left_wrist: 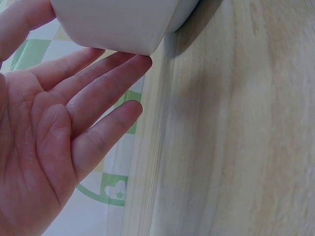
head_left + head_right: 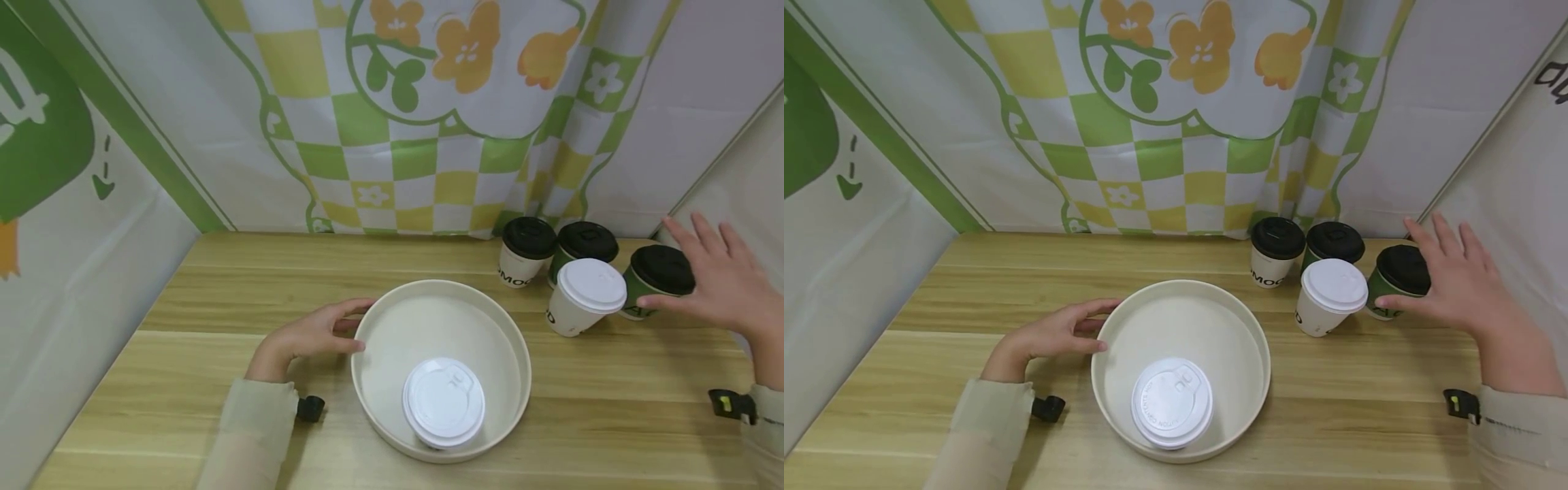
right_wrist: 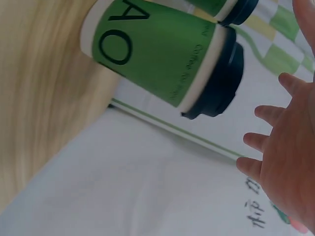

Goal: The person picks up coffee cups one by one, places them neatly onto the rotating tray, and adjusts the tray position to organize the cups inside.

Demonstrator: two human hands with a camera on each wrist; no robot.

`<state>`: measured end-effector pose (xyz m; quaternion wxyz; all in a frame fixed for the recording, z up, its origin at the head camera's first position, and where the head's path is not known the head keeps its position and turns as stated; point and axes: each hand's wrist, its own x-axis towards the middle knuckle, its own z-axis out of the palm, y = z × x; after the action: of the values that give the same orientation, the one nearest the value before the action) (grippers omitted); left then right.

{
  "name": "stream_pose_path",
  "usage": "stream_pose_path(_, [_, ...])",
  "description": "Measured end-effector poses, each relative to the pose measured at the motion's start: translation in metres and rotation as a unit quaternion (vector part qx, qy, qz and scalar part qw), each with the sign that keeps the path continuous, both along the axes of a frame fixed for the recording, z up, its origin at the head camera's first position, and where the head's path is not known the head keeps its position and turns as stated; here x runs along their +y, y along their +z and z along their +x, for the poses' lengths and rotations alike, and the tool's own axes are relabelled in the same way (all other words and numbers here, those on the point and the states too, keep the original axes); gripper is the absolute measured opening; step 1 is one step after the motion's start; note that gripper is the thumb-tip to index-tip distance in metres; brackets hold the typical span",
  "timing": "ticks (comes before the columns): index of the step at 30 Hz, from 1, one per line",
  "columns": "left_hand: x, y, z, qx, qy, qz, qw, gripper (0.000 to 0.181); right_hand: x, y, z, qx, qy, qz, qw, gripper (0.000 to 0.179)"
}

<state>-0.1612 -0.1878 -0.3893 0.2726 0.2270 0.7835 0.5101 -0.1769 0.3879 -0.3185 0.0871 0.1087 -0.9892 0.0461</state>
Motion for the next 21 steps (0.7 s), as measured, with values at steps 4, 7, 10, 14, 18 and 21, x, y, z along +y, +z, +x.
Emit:
stream_pose_path(4, [0.000, -0.001, 0.000, -0.001, 0.001, 0.004, 1.0000, 0.077, 0.008, -0.008, -0.005, -0.008, 0.004, -0.031, 0.9995, 0.132])
stream_pose_path(7, [0.000, -0.002, 0.000, 0.000, -0.002, 0.008, 1.0000, 0.077, 0.014, -0.014, -0.009, -0.014, 0.017, -0.070, 0.9973, 0.130])
stream_pose_path(10, [0.000, -0.002, 0.000, 0.001, -0.006, 0.010, 0.9999, 0.077, 0.019, -0.020, -0.012, -0.020, 0.025, -0.116, 0.9928, 0.128])
stream_pose_path(14, [0.000, -0.001, 0.000, -0.001, -0.006, 0.011, 0.9999, 0.077, 0.024, -0.027, -0.014, -0.032, 0.013, -0.152, 0.9877, 0.126])
stream_pose_path(18, [0.000, -0.001, 0.000, 0.004, -0.006, 0.008, 0.9999, 0.077, 0.025, -0.031, -0.014, -0.047, -0.002, -0.172, 0.9840, 0.123])
stream_pose_path(21, [0.000, -0.002, 0.000, 0.008, -0.008, 0.007, 0.9999, 0.076, 0.025, -0.033, -0.013, -0.062, -0.013, -0.193, 0.9791, 0.120])
